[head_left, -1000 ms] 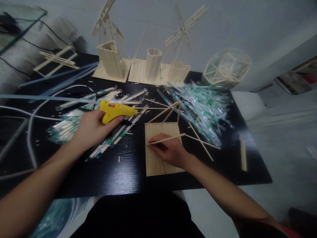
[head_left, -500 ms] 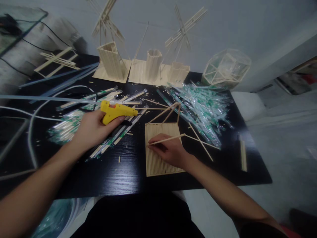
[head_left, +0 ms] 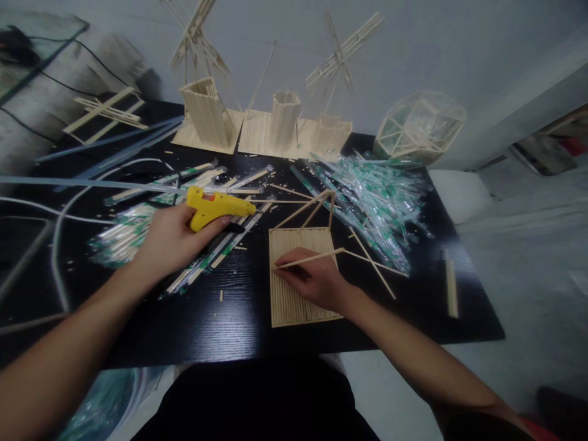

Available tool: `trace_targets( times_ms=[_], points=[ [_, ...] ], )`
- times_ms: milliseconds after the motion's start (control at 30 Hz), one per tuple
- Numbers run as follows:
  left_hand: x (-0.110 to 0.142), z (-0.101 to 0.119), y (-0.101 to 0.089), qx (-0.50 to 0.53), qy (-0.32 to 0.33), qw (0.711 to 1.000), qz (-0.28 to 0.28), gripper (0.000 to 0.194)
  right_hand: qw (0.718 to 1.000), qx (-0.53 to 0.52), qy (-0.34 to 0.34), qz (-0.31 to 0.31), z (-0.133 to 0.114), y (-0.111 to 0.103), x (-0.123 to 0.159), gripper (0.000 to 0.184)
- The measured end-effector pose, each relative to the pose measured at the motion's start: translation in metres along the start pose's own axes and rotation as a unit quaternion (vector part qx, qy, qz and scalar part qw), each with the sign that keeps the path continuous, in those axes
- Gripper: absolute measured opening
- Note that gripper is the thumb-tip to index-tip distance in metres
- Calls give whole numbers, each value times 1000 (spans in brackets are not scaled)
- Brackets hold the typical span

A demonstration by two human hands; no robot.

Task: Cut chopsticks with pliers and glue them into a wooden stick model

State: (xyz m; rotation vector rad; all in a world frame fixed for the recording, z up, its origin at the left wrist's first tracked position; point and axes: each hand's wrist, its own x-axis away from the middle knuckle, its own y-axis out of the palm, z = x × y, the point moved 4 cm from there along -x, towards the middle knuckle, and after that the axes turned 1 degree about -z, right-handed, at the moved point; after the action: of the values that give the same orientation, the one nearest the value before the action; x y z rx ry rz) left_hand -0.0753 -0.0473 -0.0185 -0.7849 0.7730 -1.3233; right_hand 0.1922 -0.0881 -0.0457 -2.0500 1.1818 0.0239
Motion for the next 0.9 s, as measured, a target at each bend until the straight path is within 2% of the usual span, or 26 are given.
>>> trace_targets(
  times_ms=[900],
  points=[
    [0, 3, -1, 2, 3, 1000, -5, 48, 1000, -5, -5, 4, 0, 0, -1, 6]
  ],
)
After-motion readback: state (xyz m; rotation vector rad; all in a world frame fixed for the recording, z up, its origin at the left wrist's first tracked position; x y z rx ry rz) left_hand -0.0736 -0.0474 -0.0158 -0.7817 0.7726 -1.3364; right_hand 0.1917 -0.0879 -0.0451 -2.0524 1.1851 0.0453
